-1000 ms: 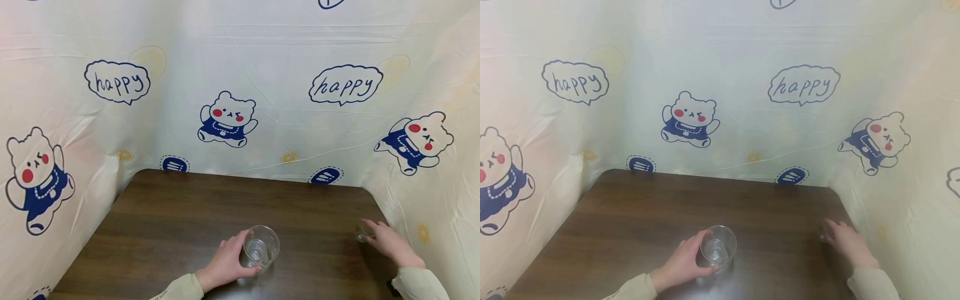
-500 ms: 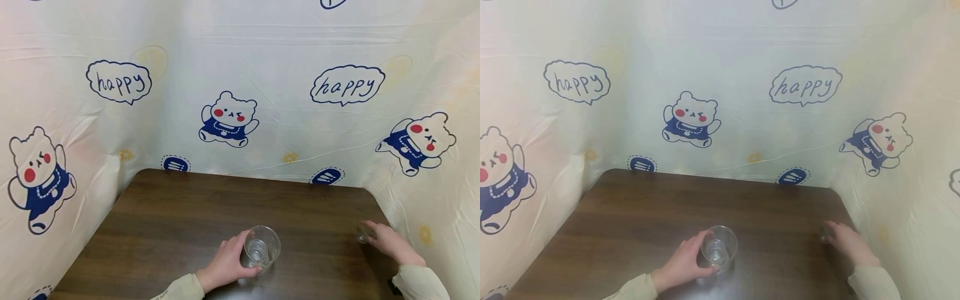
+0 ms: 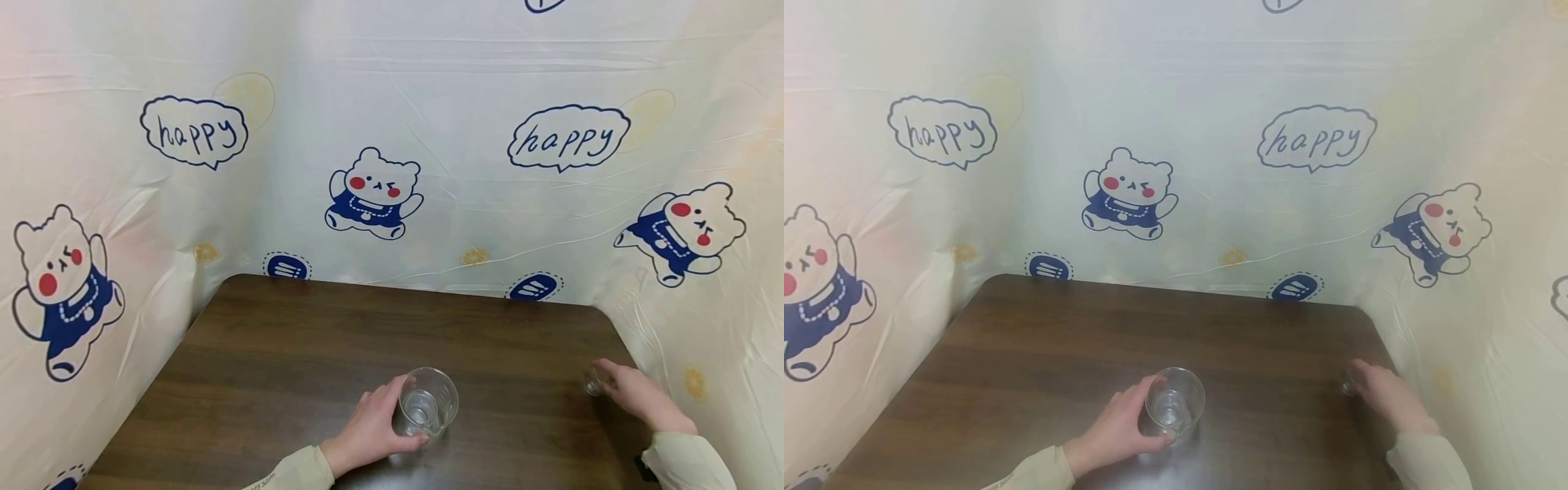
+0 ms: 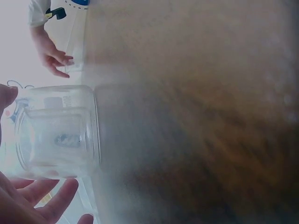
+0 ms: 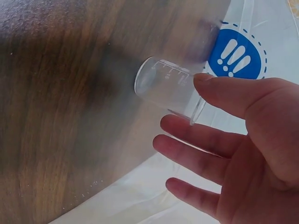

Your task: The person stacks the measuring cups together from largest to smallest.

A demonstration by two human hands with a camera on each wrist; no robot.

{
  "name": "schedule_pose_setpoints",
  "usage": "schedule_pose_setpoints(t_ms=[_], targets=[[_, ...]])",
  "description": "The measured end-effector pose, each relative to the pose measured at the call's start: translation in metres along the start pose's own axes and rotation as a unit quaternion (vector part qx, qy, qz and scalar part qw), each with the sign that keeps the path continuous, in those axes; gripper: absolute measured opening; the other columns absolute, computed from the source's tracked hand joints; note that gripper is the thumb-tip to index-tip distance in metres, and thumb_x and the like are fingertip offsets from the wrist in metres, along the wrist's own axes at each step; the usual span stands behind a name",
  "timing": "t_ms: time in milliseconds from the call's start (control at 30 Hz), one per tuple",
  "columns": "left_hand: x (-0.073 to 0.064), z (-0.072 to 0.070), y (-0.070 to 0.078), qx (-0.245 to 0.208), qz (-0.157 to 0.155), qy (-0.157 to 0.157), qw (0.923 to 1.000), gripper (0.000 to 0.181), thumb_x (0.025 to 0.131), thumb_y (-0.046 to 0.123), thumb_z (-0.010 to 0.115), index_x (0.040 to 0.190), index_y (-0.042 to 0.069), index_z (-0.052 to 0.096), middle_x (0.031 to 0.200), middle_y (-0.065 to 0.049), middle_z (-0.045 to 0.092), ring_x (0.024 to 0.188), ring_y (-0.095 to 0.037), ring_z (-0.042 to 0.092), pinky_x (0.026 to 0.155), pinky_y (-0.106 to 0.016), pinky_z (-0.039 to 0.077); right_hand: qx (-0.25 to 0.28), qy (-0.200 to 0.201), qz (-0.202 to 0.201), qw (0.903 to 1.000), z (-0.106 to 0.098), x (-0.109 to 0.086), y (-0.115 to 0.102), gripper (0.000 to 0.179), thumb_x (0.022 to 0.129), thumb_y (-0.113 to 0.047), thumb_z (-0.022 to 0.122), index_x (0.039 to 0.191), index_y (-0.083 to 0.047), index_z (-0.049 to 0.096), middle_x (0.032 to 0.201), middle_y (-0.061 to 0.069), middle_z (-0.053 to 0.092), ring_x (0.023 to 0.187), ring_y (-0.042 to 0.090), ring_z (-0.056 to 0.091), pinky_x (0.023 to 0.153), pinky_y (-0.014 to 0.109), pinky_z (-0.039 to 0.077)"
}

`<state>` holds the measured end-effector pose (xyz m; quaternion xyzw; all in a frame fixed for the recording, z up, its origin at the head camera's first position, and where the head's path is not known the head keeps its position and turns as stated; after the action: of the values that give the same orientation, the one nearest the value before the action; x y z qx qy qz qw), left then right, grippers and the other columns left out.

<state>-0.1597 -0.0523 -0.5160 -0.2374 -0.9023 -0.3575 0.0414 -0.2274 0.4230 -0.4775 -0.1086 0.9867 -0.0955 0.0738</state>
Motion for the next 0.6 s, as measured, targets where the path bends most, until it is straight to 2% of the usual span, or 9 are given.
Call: schedule_pose_setpoints(t_ms=[167,300,600], targets=[[-0.0002,0.0010,-0.0002,-0.001,-0.001,0.001,1.0000,0.089,0.074,0.055,0.087,0.145,0.018,0.050,0.128,0.007,0.065,0.110,-0.013,0.062,0.086,-0.037,0.042,0.001,0.002,0.002,1.0000,0.0014,-0.0001,0.0031,0.040,0.096,-0.007,0.068,0.132,0.006,0.057,0.085,0.006,0.072,0.074,0.025,0.068,0.068,0.052,0.054],[-0.0002,0.0010,-0.0004,0.000,0.000,0.002,1.0000,0.089,0.074,0.055,0.087,0.146,0.018,0.050,0.127,0.007,0.066,0.110,-0.014,0.062,0.086,-0.037,0.041,0.002,0.007,-0.001,1.0000,0.0016,-0.0007,0.0044,0.039,0.096,-0.008,0.068,0.131,0.006,0.057,0.085,0.007,0.072,0.074,0.025,0.068,0.068,0.052,0.054],[0.0000,0.0009,-0.0007,0.004,0.002,0.003,1.0000,0.089,0.074,0.056,0.087,0.145,0.017,0.050,0.126,0.006,0.066,0.109,-0.013,0.062,0.087,-0.037,0.042,-0.010,0.014,0.000,0.9999,-0.0003,-0.0013,0.0075,0.035,0.097,-0.018,0.071,0.122,0.007,0.065,0.093,0.015,0.074,0.082,0.033,0.071,0.076,0.057,0.055]])
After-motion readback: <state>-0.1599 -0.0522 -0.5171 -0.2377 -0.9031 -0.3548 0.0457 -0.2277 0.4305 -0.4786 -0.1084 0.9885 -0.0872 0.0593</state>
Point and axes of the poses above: each hand's wrist, its own x-axis towards the middle knuckle, its own z-axis out of the palm, y = z × x, the point moved 4 cm from there along x, towards the middle knuckle
